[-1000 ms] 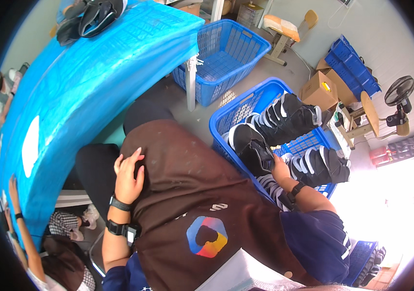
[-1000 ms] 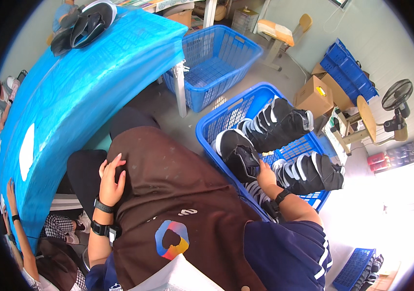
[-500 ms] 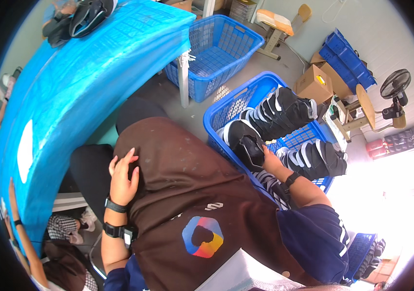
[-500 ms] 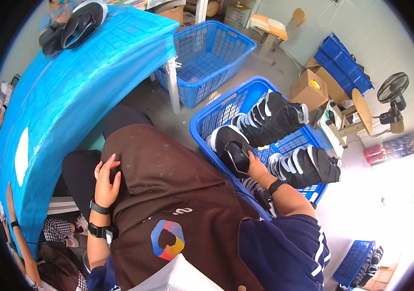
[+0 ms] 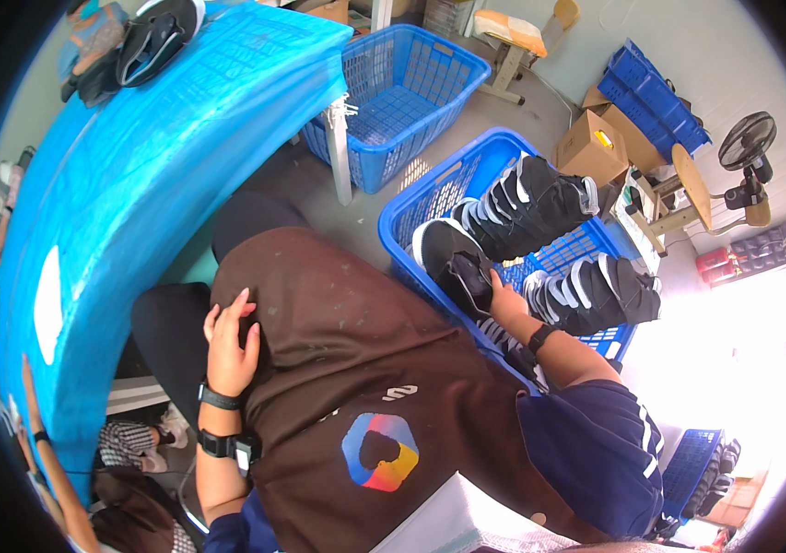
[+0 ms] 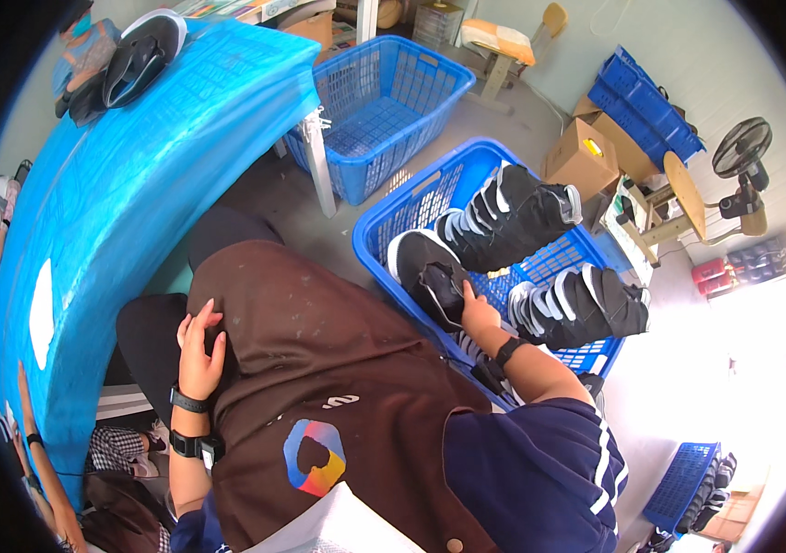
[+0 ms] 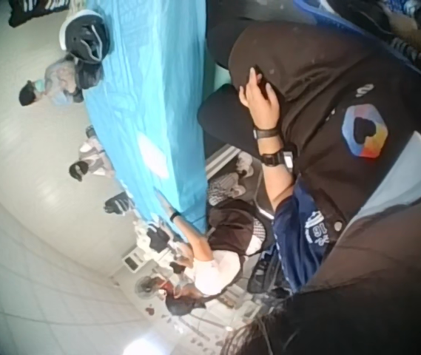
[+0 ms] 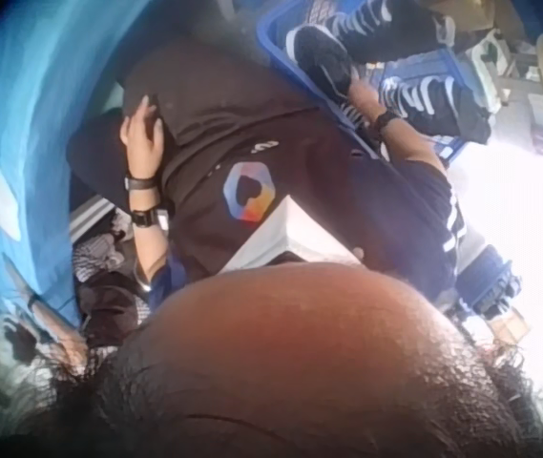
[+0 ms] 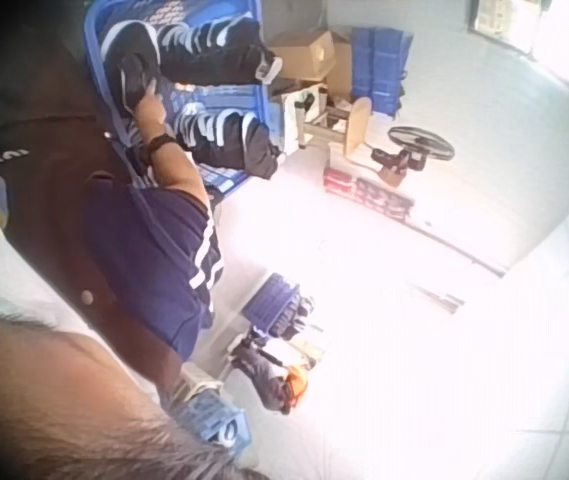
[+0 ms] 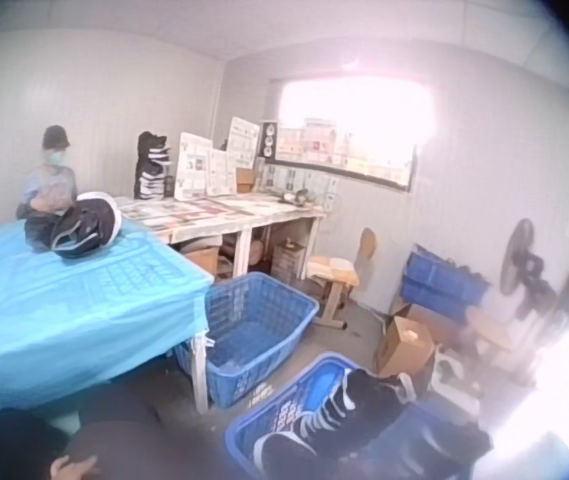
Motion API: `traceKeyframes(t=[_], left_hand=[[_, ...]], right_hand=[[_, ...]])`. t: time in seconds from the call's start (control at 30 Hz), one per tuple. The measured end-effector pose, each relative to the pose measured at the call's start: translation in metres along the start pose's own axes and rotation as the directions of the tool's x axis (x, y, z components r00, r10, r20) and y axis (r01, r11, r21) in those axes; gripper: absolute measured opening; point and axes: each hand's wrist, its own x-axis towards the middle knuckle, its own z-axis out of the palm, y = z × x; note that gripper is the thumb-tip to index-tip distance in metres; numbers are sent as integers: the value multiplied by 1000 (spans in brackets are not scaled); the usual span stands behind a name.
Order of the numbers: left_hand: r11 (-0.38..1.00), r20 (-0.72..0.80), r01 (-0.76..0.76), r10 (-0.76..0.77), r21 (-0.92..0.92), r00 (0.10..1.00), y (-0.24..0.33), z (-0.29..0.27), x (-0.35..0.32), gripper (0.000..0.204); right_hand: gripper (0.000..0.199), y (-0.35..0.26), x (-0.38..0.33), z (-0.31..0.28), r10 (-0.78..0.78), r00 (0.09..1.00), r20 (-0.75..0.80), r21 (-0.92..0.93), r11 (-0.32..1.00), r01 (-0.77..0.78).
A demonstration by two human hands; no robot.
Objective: The person repeatedly picks up black and white caps from a blue crate, inserts white foam inserts into the interior, and places the finished caps on a blue-covered table. The process is repeated multiple times with consistent hand motions.
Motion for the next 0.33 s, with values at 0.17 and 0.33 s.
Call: traceKeyframes(t=[0.17, 0.33], left_hand=[[1000, 11, 5, -5, -9, 1000, -2, 0, 0, 54], [999, 15, 11, -10, -35, 1000, -2, -4, -3, 54]], right_hand=[[68, -10, 43, -13, -3, 998, 71, 172, 985, -9], [80, -21, 40, 12, 50, 999, -5, 15, 999, -50]])
